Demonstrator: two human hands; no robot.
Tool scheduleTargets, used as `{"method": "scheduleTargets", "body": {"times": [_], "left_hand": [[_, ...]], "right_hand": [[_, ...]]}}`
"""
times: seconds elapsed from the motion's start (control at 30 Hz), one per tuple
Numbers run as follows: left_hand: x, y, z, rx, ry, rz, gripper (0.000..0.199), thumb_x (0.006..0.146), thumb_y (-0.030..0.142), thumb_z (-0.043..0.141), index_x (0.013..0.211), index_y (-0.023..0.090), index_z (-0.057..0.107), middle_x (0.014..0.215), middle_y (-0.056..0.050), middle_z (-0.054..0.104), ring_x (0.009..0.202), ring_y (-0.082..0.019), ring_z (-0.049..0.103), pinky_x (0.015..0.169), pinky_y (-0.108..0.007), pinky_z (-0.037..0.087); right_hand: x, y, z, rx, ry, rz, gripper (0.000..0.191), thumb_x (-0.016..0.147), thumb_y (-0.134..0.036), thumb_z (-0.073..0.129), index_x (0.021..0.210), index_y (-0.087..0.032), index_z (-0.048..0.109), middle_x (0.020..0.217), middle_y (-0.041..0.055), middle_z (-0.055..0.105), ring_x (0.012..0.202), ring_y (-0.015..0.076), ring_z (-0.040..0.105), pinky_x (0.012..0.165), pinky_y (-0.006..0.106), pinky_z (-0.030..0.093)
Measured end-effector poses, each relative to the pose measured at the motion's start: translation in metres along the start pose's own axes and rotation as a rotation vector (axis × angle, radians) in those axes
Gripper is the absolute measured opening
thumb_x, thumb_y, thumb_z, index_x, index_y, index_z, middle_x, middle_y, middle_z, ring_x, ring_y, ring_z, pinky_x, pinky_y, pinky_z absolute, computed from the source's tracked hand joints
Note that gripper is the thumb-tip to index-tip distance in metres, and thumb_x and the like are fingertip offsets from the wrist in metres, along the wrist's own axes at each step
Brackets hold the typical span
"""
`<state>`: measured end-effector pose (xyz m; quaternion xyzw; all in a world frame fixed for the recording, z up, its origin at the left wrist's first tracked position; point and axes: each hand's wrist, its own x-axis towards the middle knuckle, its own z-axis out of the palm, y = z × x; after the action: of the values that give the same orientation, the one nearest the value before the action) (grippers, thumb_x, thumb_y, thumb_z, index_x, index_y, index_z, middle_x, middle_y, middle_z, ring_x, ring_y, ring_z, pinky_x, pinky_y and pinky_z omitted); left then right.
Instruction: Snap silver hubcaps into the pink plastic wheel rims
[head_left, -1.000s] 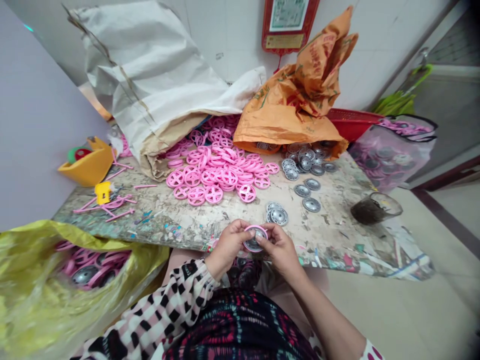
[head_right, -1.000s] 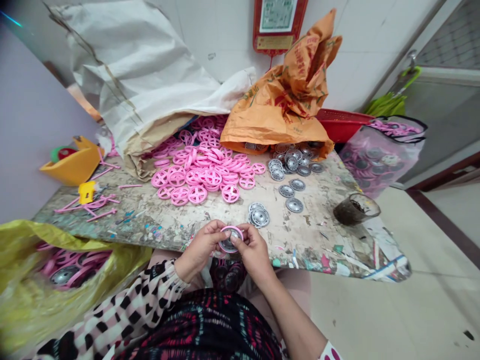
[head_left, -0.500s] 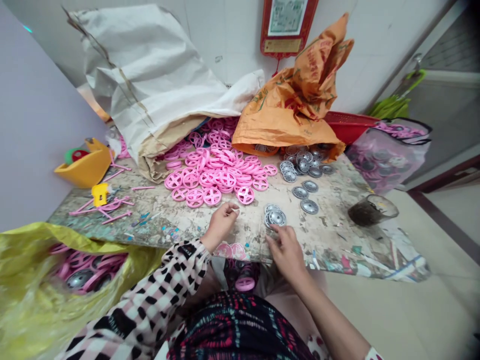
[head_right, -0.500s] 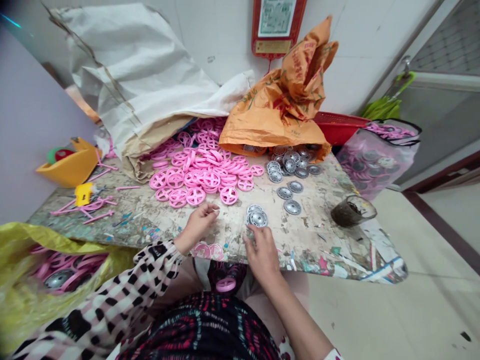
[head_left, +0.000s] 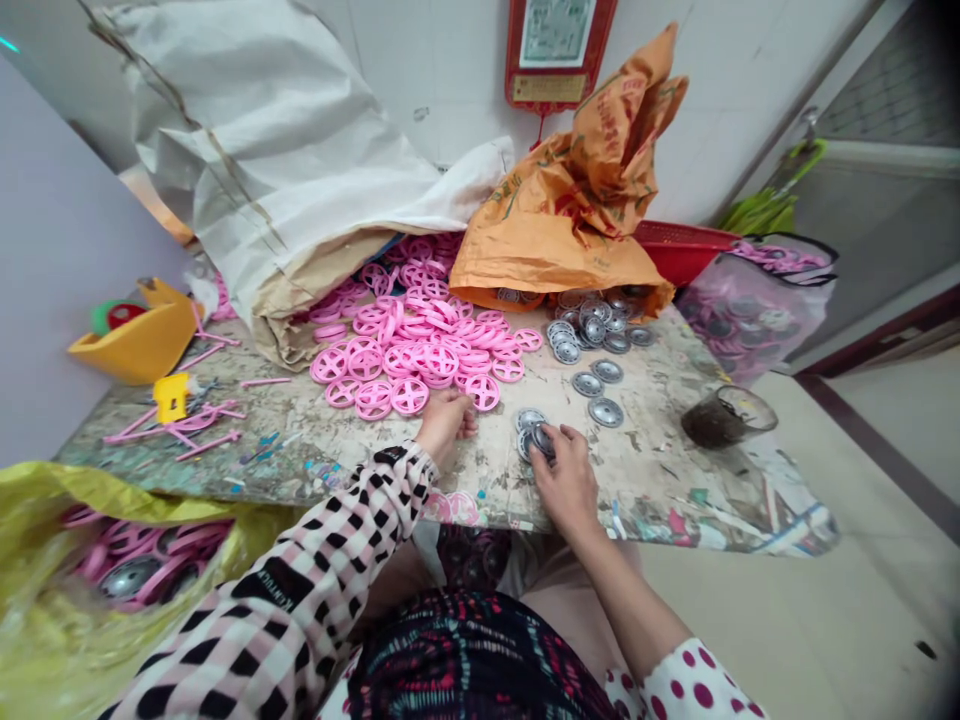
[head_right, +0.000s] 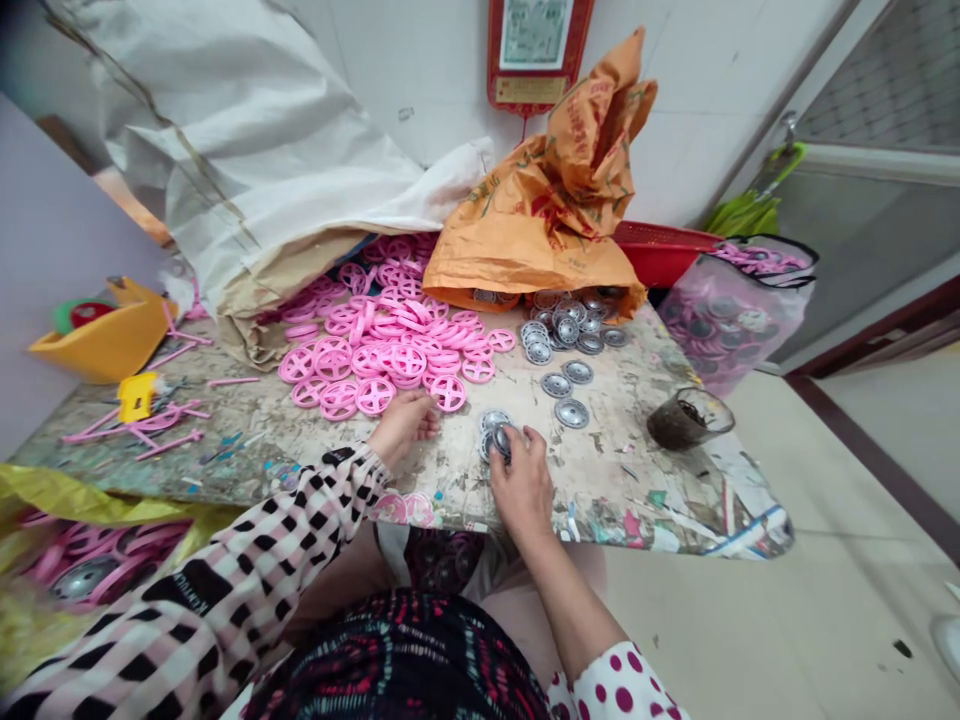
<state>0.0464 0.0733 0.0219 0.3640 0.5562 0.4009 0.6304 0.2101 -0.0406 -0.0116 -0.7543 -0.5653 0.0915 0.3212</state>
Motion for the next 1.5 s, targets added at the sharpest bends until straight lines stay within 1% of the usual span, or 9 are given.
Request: {"method": "scheduleTargets", "body": {"times": [0.23, 0.47, 0.6, 0.73, 0.9, 1.03, 1.17, 1.33, 1.5], "left_hand": [[-0.023, -0.005, -0.012, -0.082, -0.05, 0.062, 0.02, 0.071, 0.024, 0.068, 0.073, 0.018, 0.049, 0.061, 0.001, 0.059, 0.05, -0.012, 0.06, 0.049, -0.021, 0.048], [-0.056, -0.009, -0.037, -0.162, -0.161, -0.072, 0.018, 0.071, 0.022, 0.067, 0.078, 0.017, 0.05, 0.065, -0.003, 0.065, 0.058, -0.016, 0.067, 0.054, -0.024, 0.053], [-0.071, -0.018, -0.039, -0.121, -0.211, -0.156, 0.019, 0.071, 0.022, 0.069, 0.082, 0.016, 0.054, 0.063, -0.004, 0.066, 0.052, -0.015, 0.064, 0.052, -0.023, 0.053], [-0.081, -0.031, -0.033, -0.006, -0.255, -0.151, 0.023, 0.069, 0.029, 0.073, 0.08, 0.016, 0.057, 0.06, -0.002, 0.064, 0.048, -0.014, 0.062, 0.049, -0.023, 0.051], [-0.083, -0.042, -0.026, 0.012, -0.321, -0.053, 0.031, 0.063, 0.026, 0.076, 0.087, 0.016, 0.058, 0.065, 0.001, 0.063, 0.048, -0.01, 0.057, 0.045, -0.02, 0.047], [-0.084, -0.039, -0.028, -0.109, -0.342, -0.055, 0.043, 0.055, 0.02, 0.079, 0.089, 0.018, 0.053, 0.067, 0.003, 0.061, 0.048, -0.01, 0.056, 0.041, -0.018, 0.043], [-0.09, -0.027, -0.033, -0.212, -0.462, -0.121, 0.048, 0.06, 0.024, 0.079, 0.096, 0.019, 0.049, 0.079, -0.001, 0.065, 0.053, -0.012, 0.06, 0.045, -0.02, 0.047], [-0.099, -0.023, -0.028, -0.213, -0.517, -0.103, 0.051, 0.059, 0.025, 0.081, 0.096, 0.02, 0.047, 0.082, -0.001, 0.065, 0.062, -0.013, 0.063, 0.054, -0.022, 0.051], [-0.102, -0.032, -0.019, -0.132, -0.475, -0.01, 0.045, 0.061, 0.03, 0.078, 0.092, 0.019, 0.048, 0.073, 0.001, 0.062, 0.055, -0.011, 0.058, 0.045, -0.018, 0.045]], "right_hand": [[0.002, 0.003, 0.001, 0.08, 0.037, -0.037, 0.042, 0.083, -0.043, 0.053, 0.117, -0.019, 0.059, 0.114, 0.0092, 0.056, 0.096, 0.0222, 0.055, 0.084, 0.037, 0.044], [-0.004, 0.004, -0.004, 0.177, 0.066, -0.053, 0.053, 0.077, -0.05, 0.061, 0.119, -0.017, 0.056, 0.105, 0.009, 0.054, 0.076, 0.0186, 0.053, 0.077, 0.036, 0.045], [-0.013, -0.012, -0.015, 0.154, -0.083, -0.315, 0.052, 0.075, -0.044, 0.067, 0.119, -0.019, 0.054, 0.109, 0.0094, 0.055, 0.099, 0.0249, 0.052, 0.086, 0.04, 0.043], [-0.021, -0.031, -0.021, 0.054, -0.317, -0.481, 0.052, 0.075, -0.027, 0.067, 0.124, -0.02, 0.051, 0.11, 0.0097, 0.053, 0.101, 0.0257, 0.05, 0.086, 0.041, 0.044], [-0.027, -0.042, -0.012, 0.044, -0.316, -0.575, 0.059, 0.073, -0.014, 0.063, 0.129, -0.019, 0.047, 0.112, 0.0117, 0.05, 0.106, 0.0271, 0.047, 0.09, 0.043, 0.044], [-0.031, -0.048, -0.009, 0.149, -0.244, -0.484, 0.063, 0.071, -0.021, 0.07, 0.13, -0.021, 0.048, 0.114, 0.0112, 0.049, 0.109, 0.0278, 0.046, 0.093, 0.045, 0.043], [-0.029, -0.048, -0.019, 0.456, -0.269, -0.21, 0.069, 0.071, -0.042, 0.073, 0.131, -0.021, 0.046, 0.114, 0.0098, 0.051, 0.1, 0.0237, 0.053, 0.085, 0.039, 0.048], [-0.028, -0.046, -0.027, 0.845, -0.432, 0.041, 0.041, 0.079, -0.052, 0.061, 0.102, -0.017, 0.058, 0.086, 0.0042, 0.064, 0.075, 0.0175, 0.059, 0.069, 0.031, 0.049], [-0.036, -0.048, -0.02, 0.92, -0.332, 0.187, 0.043, 0.07, -0.054, 0.069, 0.088, -0.017, 0.058, 0.073, 0.0012, 0.061, 0.064, 0.0152, 0.055, 0.059, 0.027, 0.046]]}}
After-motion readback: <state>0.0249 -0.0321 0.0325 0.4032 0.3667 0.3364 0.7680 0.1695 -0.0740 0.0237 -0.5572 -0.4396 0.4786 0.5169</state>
